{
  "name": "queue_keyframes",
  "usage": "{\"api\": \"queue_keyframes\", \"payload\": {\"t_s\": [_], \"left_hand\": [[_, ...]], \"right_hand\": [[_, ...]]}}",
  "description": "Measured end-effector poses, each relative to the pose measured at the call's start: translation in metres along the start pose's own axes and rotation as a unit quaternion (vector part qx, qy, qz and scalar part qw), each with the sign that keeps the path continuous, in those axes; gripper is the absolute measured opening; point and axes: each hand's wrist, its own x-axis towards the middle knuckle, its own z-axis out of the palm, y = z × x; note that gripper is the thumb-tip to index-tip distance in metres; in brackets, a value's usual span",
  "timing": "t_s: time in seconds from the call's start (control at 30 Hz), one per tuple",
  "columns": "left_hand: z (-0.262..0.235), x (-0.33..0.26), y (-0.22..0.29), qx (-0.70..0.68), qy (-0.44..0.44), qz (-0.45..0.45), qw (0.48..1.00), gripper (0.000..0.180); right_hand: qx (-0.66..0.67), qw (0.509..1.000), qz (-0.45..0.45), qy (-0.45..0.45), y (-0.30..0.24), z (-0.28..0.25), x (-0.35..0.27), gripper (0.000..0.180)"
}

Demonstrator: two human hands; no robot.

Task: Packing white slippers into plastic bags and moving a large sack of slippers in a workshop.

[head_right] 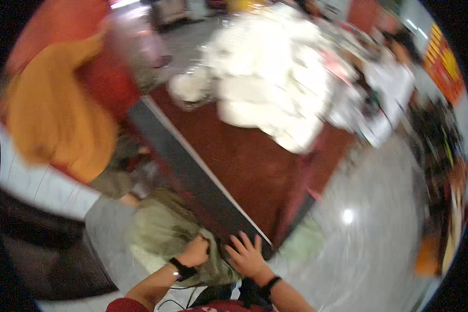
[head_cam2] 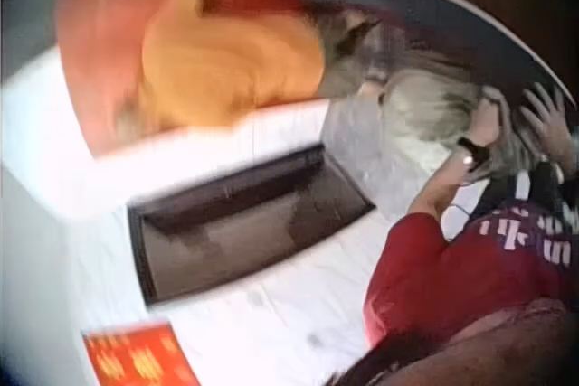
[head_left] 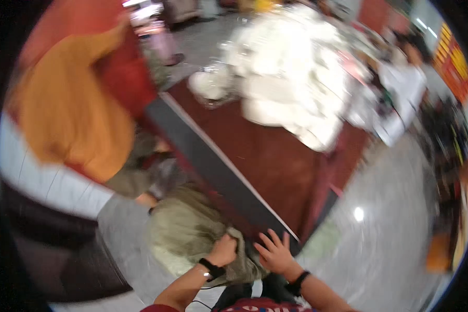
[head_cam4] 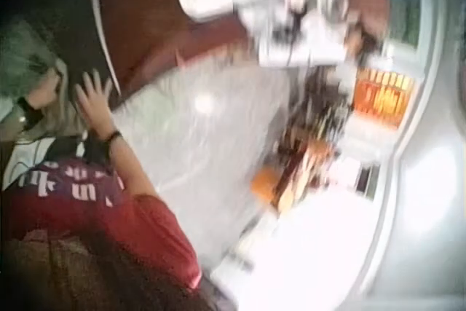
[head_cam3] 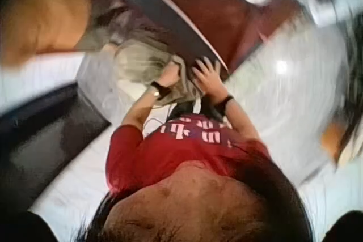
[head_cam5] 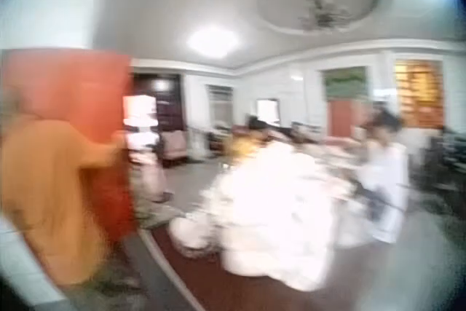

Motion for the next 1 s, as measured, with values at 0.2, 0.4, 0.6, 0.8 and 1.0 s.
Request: {"api": "queue_keyframes", "payload": {"t_s": [0.2,0.4,0.6,0.8,1.0], "left_hand": [[-0.051,-0.016,0.070,-0.042,-0.002,0.074,0.996,0.019],[-0.047,0.044,0.174,-0.043,0.082,0.172,0.981,0.022],[-0.015,0.204,0.295,0.066,0.116,0.255,0.958,0.058],[0.022,0.321,0.309,0.212,0.085,0.185,0.956,0.078],[0.025,0.352,0.309,0.238,0.052,0.161,0.956,0.097]], "right_hand": [[0.142,0.975,0.080,0.148,0.021,-0.036,-0.031,0.031],[0.088,0.942,0.283,0.156,0.109,-0.032,-0.155,0.017],[0.054,0.909,0.405,-0.086,0.262,0.028,-0.267,0.014],[0.102,0.822,0.506,-0.242,0.399,0.091,-0.328,0.021],[0.177,0.760,0.570,-0.256,0.515,0.221,-0.352,0.051]]}}
